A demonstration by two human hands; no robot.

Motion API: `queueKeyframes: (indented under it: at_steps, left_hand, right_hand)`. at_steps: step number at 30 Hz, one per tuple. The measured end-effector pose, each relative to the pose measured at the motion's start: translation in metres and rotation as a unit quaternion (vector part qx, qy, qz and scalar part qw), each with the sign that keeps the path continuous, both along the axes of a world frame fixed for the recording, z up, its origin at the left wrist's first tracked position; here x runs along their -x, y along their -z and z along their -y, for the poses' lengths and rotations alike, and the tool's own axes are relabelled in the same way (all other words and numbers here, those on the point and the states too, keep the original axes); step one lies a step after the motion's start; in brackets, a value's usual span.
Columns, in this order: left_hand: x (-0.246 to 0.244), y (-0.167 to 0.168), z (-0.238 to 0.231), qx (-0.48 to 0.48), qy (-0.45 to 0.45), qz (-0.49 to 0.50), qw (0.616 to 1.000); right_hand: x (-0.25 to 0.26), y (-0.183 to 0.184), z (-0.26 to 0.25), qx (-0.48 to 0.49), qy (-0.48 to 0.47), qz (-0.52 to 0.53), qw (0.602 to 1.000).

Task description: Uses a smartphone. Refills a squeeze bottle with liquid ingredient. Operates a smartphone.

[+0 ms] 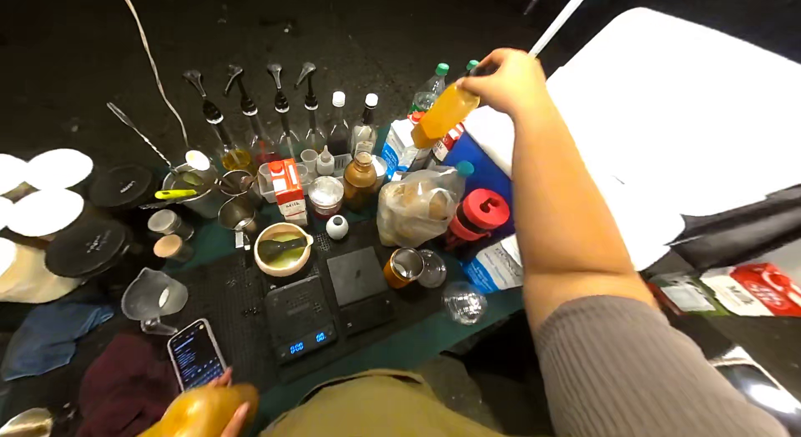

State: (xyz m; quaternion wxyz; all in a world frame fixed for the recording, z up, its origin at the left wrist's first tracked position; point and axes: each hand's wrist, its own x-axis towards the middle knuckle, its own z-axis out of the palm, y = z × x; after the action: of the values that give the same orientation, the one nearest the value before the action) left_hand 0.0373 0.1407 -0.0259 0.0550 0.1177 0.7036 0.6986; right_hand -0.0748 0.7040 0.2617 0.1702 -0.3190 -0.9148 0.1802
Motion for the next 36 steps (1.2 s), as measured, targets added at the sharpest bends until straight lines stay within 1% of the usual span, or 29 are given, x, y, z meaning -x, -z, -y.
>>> queueKeyframes:
  at_steps: [2, 5, 7, 8, 10, 12, 14, 15, 17, 20, 22, 24, 27, 31, 32, 34, 35, 36]
  left_hand:
    - [0.013, 0.001, -0.019, -0.010, -0.012, 0.015, 1.000]
    - [0.035, -0.010, -0.047, 0.002, -0.015, 0.056, 0.998]
    - [0.051, -0.026, -0.060, 0.001, 0.002, 0.104, 0.995]
    - [0.057, -0.035, -0.064, -0.002, 0.011, 0.126, 0.992]
    - [0.072, -0.046, -0.069, 0.005, 0.033, 0.149, 0.988]
    - [0.086, -0.048, -0.071, 0.002, 0.045, 0.163, 0.986]
    - [0.096, -0.053, -0.073, 0.000, 0.043, 0.170, 0.985]
    - [0.098, -0.056, -0.073, -0.002, 0.041, 0.171, 0.984]
    - [0.100, -0.058, -0.075, -0.005, 0.033, 0.162, 0.986]
    - [0.101, -0.047, -0.077, -0.002, 0.054, 0.125, 0.991]
    - [0.100, -0.037, -0.080, 0.045, 0.075, 0.058, 0.994]
    - [0.096, -0.032, -0.085, 0.109, 0.085, -0.003, 0.990]
    - [0.085, -0.035, -0.096, 0.199, 0.072, -0.033, 0.977]
    - [0.068, -0.029, -0.109, 0.223, 0.063, -0.049, 0.971]
    - [0.064, -0.028, -0.112, 0.230, 0.067, -0.051, 0.969]
    - [0.058, -0.025, -0.115, 0.242, 0.086, -0.071, 0.964]
    - [0.056, -0.024, -0.116, 0.247, 0.096, -0.093, 0.960]
    - [0.054, -0.023, -0.117, 0.250, 0.105, -0.120, 0.955]
  right_hand:
    - [-0.020, -0.021, 0.016, 0.054, -0.016, -0.058, 0.997]
    - [-0.044, -0.034, 0.046, 0.151, -0.043, -0.121, 0.980]
    - [-0.059, -0.035, 0.059, 0.165, -0.089, -0.150, 0.971]
    - [-0.067, -0.031, 0.064, 0.147, -0.128, -0.162, 0.967]
    - [-0.087, -0.017, 0.082, 0.048, -0.193, -0.155, 0.968]
    - [-0.116, 0.002, 0.121, -0.059, -0.229, -0.116, 0.965]
    - [-0.143, 0.028, 0.165, -0.117, -0.243, -0.091, 0.959]
    - [-0.156, 0.043, 0.178, -0.129, -0.243, -0.073, 0.959]
    - [-0.173, 0.071, 0.191, -0.111, -0.227, -0.040, 0.967]
    - [-0.191, 0.106, 0.195, -0.080, -0.190, 0.000, 0.978]
    - [-0.201, 0.128, 0.195, -0.065, -0.159, 0.041, 0.984]
    - [-0.205, 0.150, 0.196, -0.031, -0.117, 0.098, 0.988]
    - [-0.203, 0.182, 0.193, 0.034, -0.055, 0.183, 0.981]
    - [-0.199, 0.219, 0.180, 0.092, 0.010, 0.233, 0.968]
    - [-0.199, 0.226, 0.177, 0.094, 0.018, 0.238, 0.967]
    - [-0.202, 0.230, 0.175, 0.067, 0.010, 0.222, 0.973]
    - [-0.204, 0.228, 0.178, 0.048, 0.000, 0.197, 0.979]
    - [-0.207, 0.224, 0.184, 0.025, -0.019, 0.148, 0.988]
